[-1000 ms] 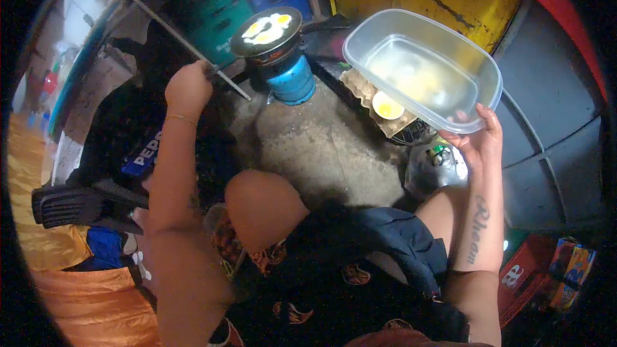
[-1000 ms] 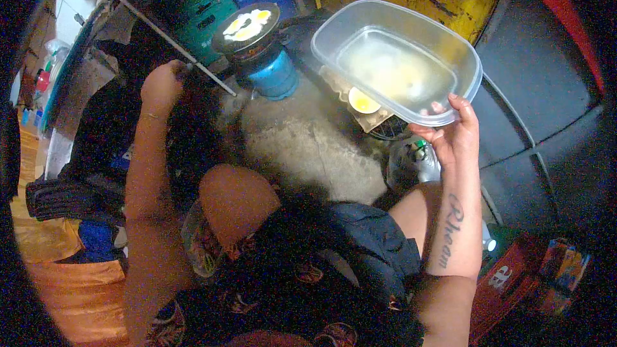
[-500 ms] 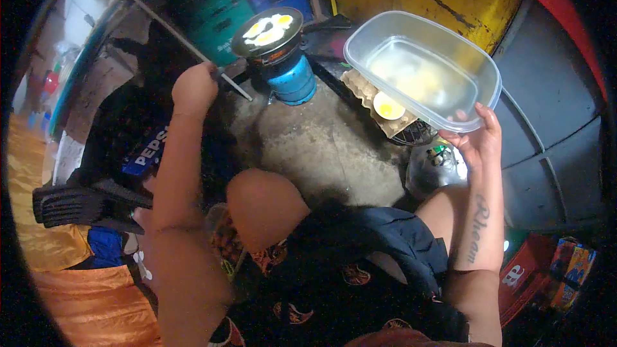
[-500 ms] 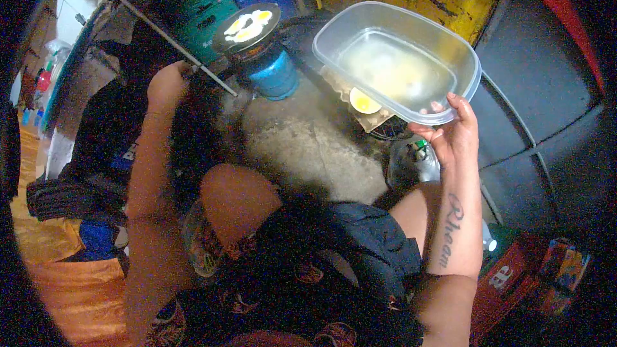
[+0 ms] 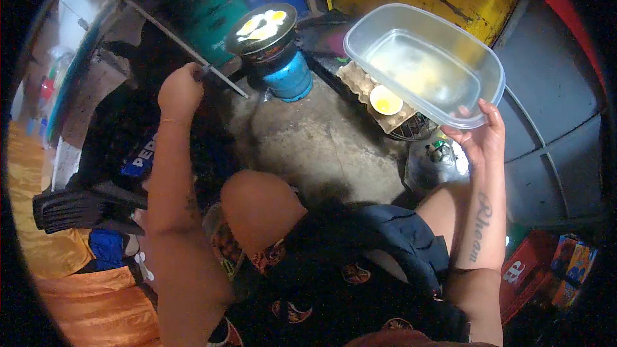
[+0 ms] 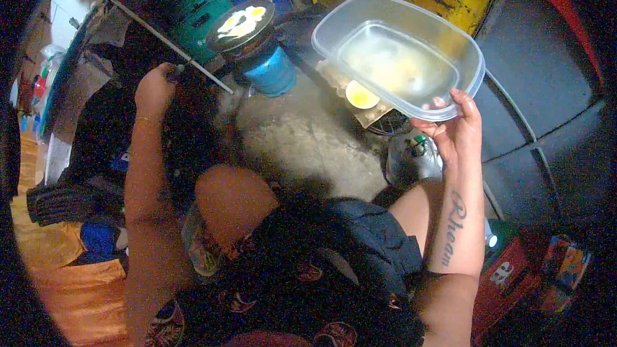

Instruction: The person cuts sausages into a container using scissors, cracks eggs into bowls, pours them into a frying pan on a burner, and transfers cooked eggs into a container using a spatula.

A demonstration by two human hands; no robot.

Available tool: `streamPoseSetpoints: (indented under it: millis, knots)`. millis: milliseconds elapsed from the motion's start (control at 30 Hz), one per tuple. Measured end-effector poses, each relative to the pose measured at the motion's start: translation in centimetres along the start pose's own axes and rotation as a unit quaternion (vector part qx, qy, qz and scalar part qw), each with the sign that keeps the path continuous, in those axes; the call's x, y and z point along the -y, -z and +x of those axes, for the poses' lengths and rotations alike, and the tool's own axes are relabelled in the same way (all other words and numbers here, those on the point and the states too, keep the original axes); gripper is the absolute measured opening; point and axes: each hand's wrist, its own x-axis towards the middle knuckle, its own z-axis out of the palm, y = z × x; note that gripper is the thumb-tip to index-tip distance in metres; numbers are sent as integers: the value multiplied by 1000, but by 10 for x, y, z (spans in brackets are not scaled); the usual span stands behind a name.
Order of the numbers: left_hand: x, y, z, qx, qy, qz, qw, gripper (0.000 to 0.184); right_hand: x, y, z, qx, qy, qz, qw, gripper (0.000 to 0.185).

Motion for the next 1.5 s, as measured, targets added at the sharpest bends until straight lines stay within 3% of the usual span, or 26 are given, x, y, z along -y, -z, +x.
streamPoseSetpoints:
  millis: [233,433,533,767,833,1133,1267,1400,1500]
  knots:
    - [2,4,-5,28,-13,23,999,28,0,2,4,16,-4,5,1000,47]
    - [-7,-30,4,-37,0,-44,998,27,-3,-3,5,17,-14,0,1000,49]
    - [-9,-20,0,-19,15,-53,998,27,-1,-5,2,4,-10,-7,1000,48]
    - [5,-22,3,16,-39,-62,997,30,-3,-6,7,-2,-5,1,1000,47]
    - [-2,-37,10,18,-46,-94,994,31,-4,1,12,47,-23,21,998,47]
    - [-52,-113,74,-17,54,-341,938,35,-3,0,6,4,-1,0,1000,43]
    - [-52,-105,73,-47,68,-281,956,36,-1,1,3,1,-1,0,1000,46]
    - [-41,-104,64,-28,80,-297,951,38,-1,7,7,7,-11,13,1000,46]
    - [-23,-118,65,-67,50,-312,947,38,-1,6,8,2,-13,11,1000,48]
